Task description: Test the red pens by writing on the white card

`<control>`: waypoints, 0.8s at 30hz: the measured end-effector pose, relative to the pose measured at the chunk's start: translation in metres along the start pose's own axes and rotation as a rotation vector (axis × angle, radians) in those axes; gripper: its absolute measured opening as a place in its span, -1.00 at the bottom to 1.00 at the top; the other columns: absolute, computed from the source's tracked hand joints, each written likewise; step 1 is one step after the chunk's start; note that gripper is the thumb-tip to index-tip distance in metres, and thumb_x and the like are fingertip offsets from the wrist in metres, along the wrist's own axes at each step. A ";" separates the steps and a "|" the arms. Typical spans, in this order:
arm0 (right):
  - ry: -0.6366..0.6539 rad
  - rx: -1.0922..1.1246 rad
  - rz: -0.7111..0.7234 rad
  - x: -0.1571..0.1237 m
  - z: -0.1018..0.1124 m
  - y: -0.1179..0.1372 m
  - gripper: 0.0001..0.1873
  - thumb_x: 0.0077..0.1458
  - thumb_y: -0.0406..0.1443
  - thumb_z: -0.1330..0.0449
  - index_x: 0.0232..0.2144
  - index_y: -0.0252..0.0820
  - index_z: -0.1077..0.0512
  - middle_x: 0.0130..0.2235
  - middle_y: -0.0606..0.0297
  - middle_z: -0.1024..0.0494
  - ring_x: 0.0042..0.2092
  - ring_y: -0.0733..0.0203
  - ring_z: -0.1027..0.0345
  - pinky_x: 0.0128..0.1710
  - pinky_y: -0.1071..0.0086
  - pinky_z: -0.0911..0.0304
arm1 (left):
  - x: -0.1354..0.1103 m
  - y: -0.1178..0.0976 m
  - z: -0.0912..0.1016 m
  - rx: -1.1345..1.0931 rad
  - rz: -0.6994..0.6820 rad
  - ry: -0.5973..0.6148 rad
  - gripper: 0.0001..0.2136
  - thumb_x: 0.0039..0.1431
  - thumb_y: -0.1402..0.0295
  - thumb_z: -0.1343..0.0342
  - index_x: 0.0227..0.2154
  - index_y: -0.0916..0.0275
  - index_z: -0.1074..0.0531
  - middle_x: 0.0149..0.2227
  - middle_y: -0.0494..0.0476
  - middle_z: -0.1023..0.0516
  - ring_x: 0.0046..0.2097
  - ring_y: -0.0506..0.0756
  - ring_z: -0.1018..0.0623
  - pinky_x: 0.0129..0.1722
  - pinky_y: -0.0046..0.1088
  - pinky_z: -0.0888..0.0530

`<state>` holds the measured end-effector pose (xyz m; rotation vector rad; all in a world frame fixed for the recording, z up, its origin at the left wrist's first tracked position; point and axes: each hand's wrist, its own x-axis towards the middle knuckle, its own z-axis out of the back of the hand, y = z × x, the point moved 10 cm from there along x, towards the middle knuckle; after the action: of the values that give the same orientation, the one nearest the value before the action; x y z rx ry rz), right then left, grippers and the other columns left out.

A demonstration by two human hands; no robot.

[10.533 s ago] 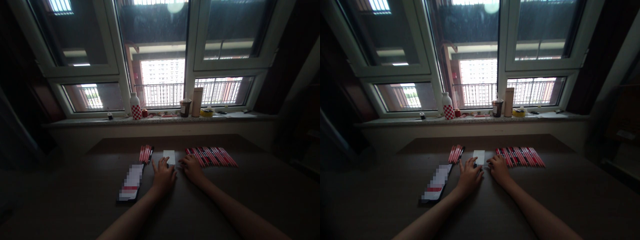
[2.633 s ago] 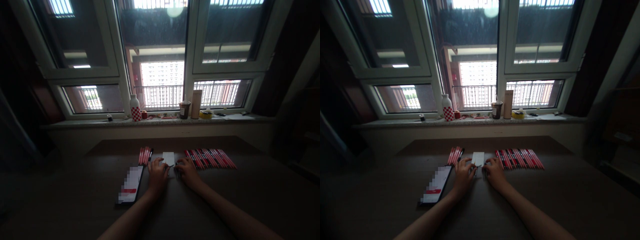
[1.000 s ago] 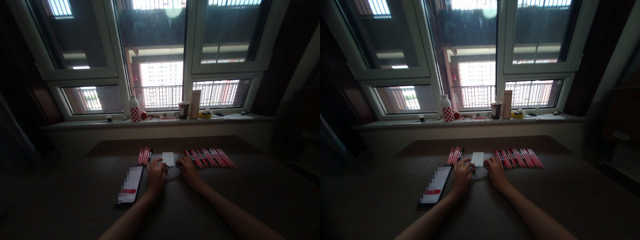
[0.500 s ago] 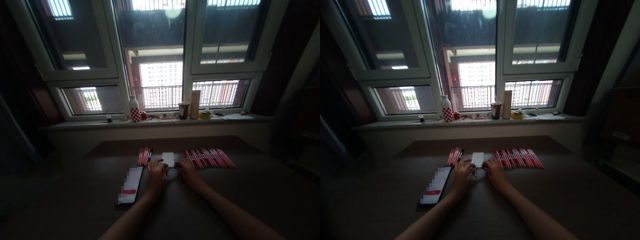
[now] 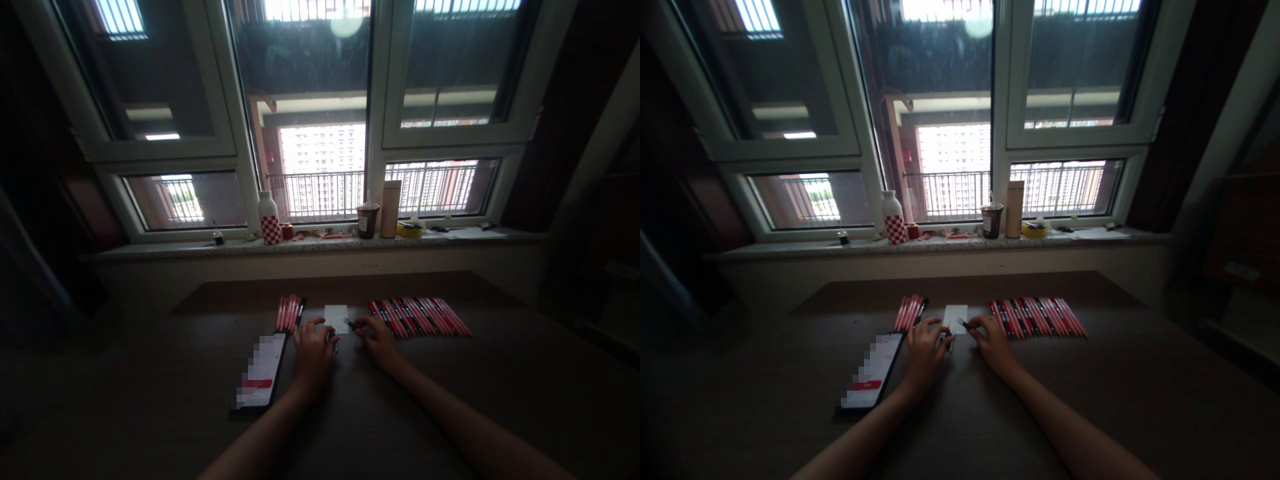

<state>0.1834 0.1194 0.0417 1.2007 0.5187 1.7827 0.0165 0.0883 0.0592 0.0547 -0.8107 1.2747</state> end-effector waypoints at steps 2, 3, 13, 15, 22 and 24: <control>-0.020 0.049 -0.031 0.001 0.002 -0.006 -0.84 0.05 -0.31 -0.13 -0.28 -0.17 -0.44 -0.23 0.22 -0.51 -0.12 0.11 -0.37 -0.05 0.21 -0.22 | 0.000 -0.001 0.001 0.009 0.005 0.002 -0.87 0.13 0.33 -0.11 -0.26 0.13 -0.49 -0.02 0.17 -0.40 0.07 0.22 -0.34 0.11 0.01 -0.17; -0.036 0.075 -0.050 0.001 0.003 -0.010 -0.84 0.04 -0.29 -0.14 -0.28 -0.17 -0.43 -0.23 0.22 -0.51 -0.13 0.10 -0.38 -0.06 0.20 -0.23 | 0.000 -0.001 0.001 0.014 0.009 0.001 -0.87 0.13 0.33 -0.11 -0.26 0.14 -0.49 -0.02 0.16 -0.40 0.07 0.22 -0.34 0.12 0.00 -0.17; -0.112 0.145 -0.094 0.003 0.009 -0.022 -0.66 0.05 -0.16 -0.15 -0.15 -0.16 -0.49 -0.23 0.16 -0.54 -0.14 0.06 -0.42 -0.06 0.15 -0.27 | -0.002 -0.004 0.000 0.077 -0.004 0.022 -0.87 0.12 0.32 -0.12 -0.27 0.14 -0.49 -0.01 0.17 -0.39 0.09 0.22 -0.32 0.17 0.04 -0.07; -0.124 0.138 -0.087 0.002 0.011 -0.021 -0.67 0.04 -0.14 -0.15 -0.19 -0.15 -0.52 -0.23 0.16 -0.54 -0.14 0.06 -0.41 -0.06 0.15 -0.27 | -0.003 -0.005 -0.001 0.097 -0.011 0.031 -0.87 0.12 0.31 -0.12 -0.28 0.14 -0.50 0.01 0.16 -0.39 0.10 0.22 -0.31 0.18 0.03 -0.05; -0.117 0.130 -0.067 0.002 0.009 -0.019 -0.72 0.03 -0.18 -0.17 -0.21 -0.13 -0.52 -0.23 0.18 -0.55 -0.13 0.06 -0.40 -0.04 0.14 -0.25 | -0.005 -0.007 -0.004 0.126 -0.015 0.064 -0.88 0.08 0.28 -0.16 -0.31 0.13 -0.50 0.02 0.16 -0.38 0.12 0.23 -0.29 0.19 0.08 0.00; -0.121 0.105 -0.067 0.001 0.009 -0.018 -0.73 0.03 -0.19 -0.17 -0.21 -0.12 -0.52 -0.24 0.19 -0.54 -0.13 0.06 -0.39 -0.05 0.16 -0.25 | -0.005 -0.008 -0.005 0.131 -0.020 0.074 -0.89 0.07 0.29 -0.18 -0.33 0.13 -0.50 0.02 0.15 -0.38 0.13 0.24 -0.28 0.21 0.11 0.04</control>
<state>0.1993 0.1283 0.0332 1.3386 0.5812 1.6319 0.0252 0.0841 0.0560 0.1197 -0.6607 1.3028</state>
